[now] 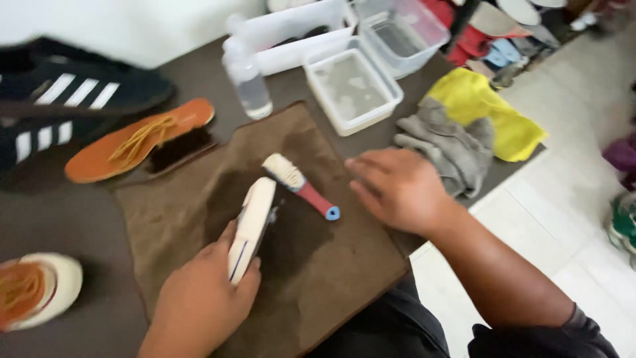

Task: The person scrubs the white rubber sole of a light blue canvas sneaker with a blue-handled brush, then wipes the sole with a gray cloth. The person repeats this scrubbing and wiping cycle several times, rotating the shoe to clean different areas of the sole and side.

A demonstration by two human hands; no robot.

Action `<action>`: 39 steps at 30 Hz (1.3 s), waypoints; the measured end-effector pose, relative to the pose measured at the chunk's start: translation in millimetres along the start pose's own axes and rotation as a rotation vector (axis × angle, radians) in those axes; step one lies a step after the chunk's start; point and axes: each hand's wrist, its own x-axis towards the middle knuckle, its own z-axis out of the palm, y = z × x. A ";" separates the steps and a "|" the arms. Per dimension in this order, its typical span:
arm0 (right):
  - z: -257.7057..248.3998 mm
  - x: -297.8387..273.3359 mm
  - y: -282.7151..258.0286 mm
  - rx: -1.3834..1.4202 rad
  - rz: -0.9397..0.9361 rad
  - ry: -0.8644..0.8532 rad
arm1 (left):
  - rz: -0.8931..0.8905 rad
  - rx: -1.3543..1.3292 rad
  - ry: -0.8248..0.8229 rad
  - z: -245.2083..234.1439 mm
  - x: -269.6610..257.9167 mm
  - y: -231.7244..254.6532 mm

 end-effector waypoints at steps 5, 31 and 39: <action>-35.2 -33.2 47.7 -0.363 0.314 -0.048 | -0.070 0.019 0.011 13.3 15.0 -8.0; -23.7 36.1 -32.5 0.323 0.562 0.345 | 0.057 -0.065 0.030 9.9 0.3 -8.7; 68.0 89.2 -93.9 0.519 0.297 0.076 | 0.159 -0.129 0.049 -2.6 -8.8 -10.2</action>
